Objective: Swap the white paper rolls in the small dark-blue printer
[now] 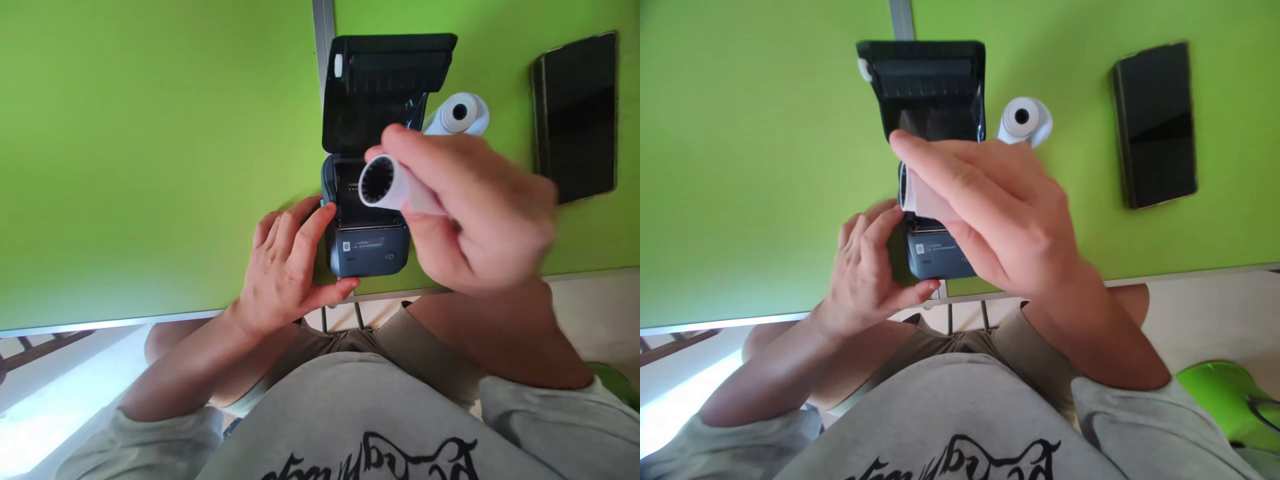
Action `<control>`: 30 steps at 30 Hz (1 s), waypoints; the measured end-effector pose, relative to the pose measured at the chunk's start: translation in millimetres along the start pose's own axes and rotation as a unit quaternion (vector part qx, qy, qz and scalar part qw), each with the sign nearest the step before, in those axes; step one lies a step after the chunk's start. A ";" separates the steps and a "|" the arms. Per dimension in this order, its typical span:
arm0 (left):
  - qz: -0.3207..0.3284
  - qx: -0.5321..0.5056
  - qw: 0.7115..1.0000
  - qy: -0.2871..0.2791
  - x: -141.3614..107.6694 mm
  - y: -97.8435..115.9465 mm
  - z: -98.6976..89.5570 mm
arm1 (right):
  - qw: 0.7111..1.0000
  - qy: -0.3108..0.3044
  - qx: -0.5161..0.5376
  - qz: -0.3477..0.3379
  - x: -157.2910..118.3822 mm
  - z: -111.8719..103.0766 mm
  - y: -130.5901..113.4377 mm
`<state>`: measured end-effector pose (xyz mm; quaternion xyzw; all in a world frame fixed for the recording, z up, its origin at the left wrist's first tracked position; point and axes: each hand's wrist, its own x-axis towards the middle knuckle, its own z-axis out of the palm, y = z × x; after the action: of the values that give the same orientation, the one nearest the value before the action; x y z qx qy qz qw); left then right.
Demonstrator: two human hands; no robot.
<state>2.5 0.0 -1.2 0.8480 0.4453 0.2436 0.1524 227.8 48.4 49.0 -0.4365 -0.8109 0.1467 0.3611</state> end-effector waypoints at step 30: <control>0.001 0.002 1.000 -0.007 -1.7 0.0 -0.4 | 0.997 -0.019 -0.032 -0.063 10.0 8.4 5.7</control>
<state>1.5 -1.3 -1.3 0.8505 0.4435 0.2371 0.1538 221.7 60.4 44.6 -0.3929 -0.8479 0.1055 0.3399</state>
